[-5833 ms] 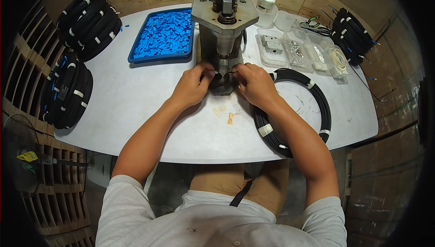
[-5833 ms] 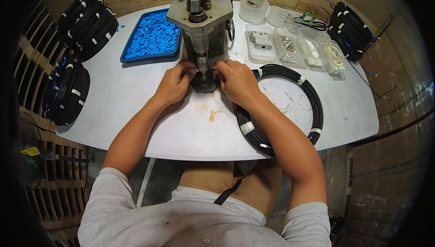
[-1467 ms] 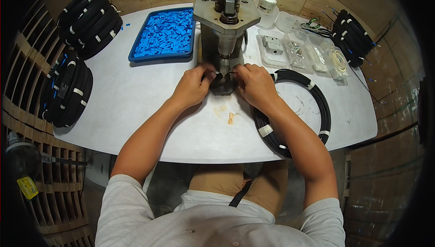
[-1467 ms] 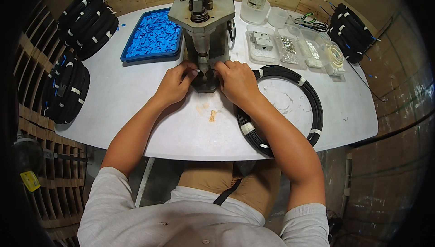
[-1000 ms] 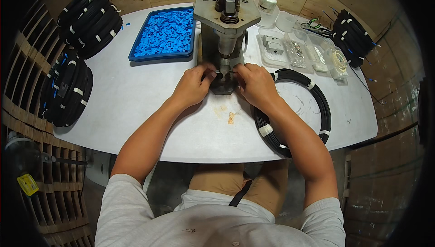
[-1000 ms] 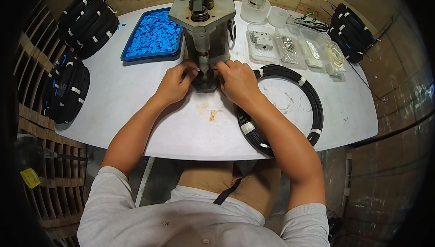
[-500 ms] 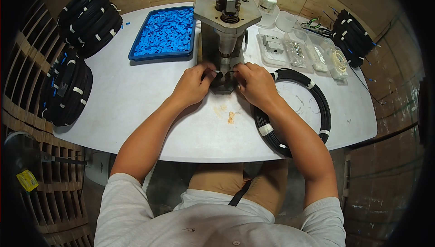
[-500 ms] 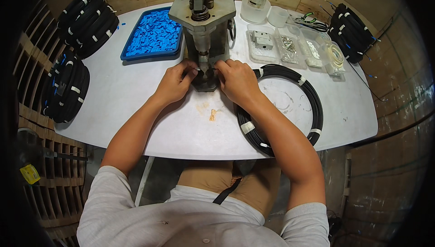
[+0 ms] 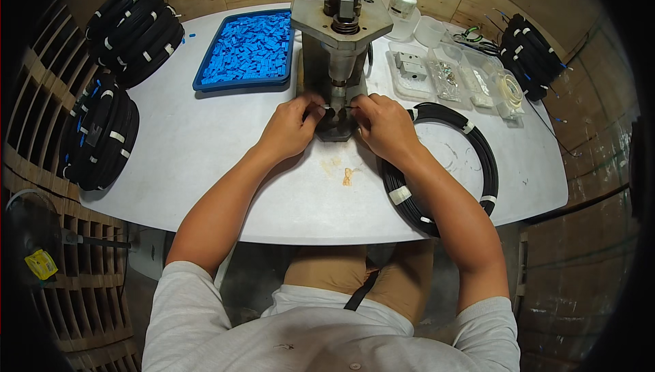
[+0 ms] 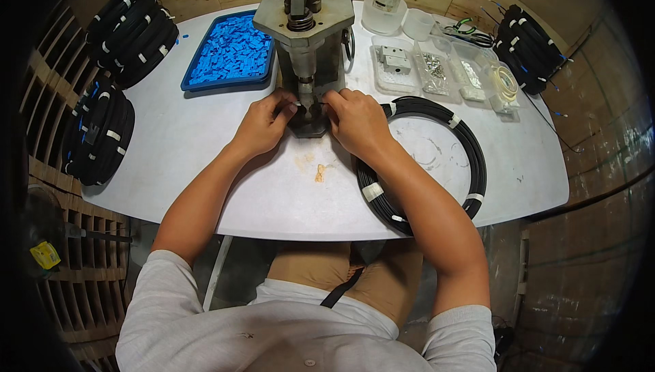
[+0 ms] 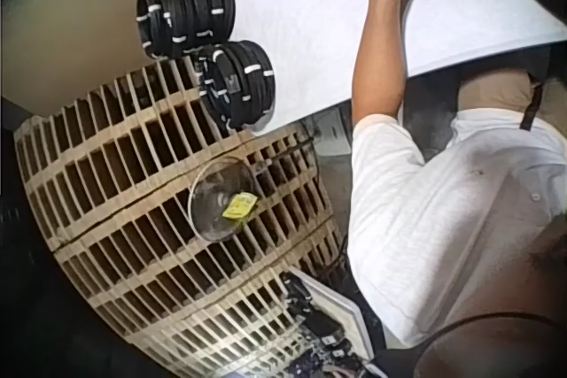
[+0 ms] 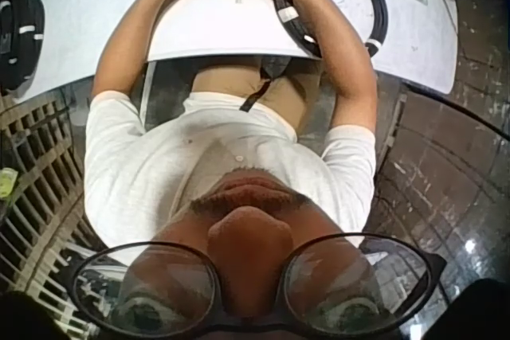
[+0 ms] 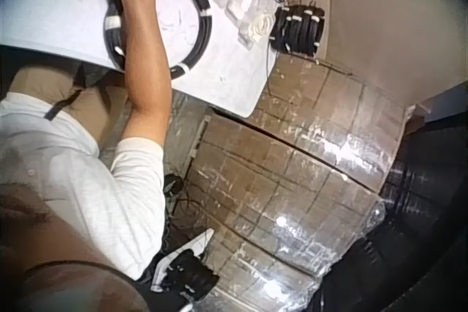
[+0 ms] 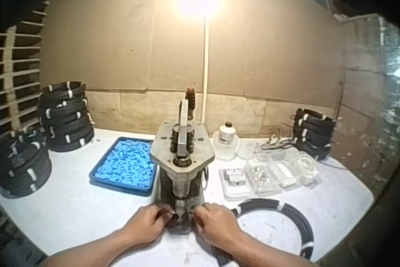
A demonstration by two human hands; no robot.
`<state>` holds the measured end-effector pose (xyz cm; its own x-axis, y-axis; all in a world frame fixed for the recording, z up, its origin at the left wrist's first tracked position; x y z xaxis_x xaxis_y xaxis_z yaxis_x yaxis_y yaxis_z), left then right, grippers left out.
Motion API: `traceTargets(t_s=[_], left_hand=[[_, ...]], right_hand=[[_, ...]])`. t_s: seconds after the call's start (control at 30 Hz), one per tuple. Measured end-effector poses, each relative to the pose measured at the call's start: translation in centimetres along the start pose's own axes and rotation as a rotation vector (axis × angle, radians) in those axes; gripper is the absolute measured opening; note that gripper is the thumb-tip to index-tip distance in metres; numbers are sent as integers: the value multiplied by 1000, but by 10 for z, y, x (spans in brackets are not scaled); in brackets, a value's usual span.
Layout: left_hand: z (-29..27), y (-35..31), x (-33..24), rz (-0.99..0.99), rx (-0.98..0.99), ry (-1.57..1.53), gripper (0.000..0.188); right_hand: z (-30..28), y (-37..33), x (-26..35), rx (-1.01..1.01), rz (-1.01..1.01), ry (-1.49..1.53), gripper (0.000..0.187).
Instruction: Crimping connectors onto the ends of a coiled electrical cable using an industrial press machine.
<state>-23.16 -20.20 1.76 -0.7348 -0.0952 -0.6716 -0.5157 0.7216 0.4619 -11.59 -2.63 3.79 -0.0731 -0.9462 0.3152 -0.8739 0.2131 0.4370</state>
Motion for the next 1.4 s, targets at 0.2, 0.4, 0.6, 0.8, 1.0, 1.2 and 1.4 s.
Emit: traceTargets(t_s=[0.2, 0.4, 0.6, 0.8, 1.0, 1.2, 1.4], left_hand=[[-1, 0, -2, -28, 9, -3, 22], [0, 0, -1, -4, 0, -3, 22], [-1, 0, -2, -5, 5, 18, 22], [0, 0, -2, -19, 8, 3, 22], [-1, 0, -2, -17, 9, 0, 22], [0, 0, -1, -15, 8, 2, 22], [-1, 0, -1, -18, 6, 12, 22]], right_hand=[[-2, 0, 2, -12, 7, 31, 13], [0, 0, 1, -11, 8, 36, 14], [0, 0, 1, -14, 16, 45, 14], [-2, 0, 2, -14, 23, 52, 13], [-2, 0, 2, -3, 31, 51, 16], [-2, 0, 2, 9, 34, 50, 17], [-4, 0, 4, 18, 48, 47, 18]])
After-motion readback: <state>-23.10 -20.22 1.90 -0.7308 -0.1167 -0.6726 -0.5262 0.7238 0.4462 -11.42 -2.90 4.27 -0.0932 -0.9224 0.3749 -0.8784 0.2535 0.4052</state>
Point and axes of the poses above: each hand's wrist, its own y-axis towards the middle knuckle, its own z-axis out of the palm, x = y × z, the point moved 3 cm from there along y, towards the middle knuckle, and after that the axes turned 10 degrees about z, right-handed, at the moved point
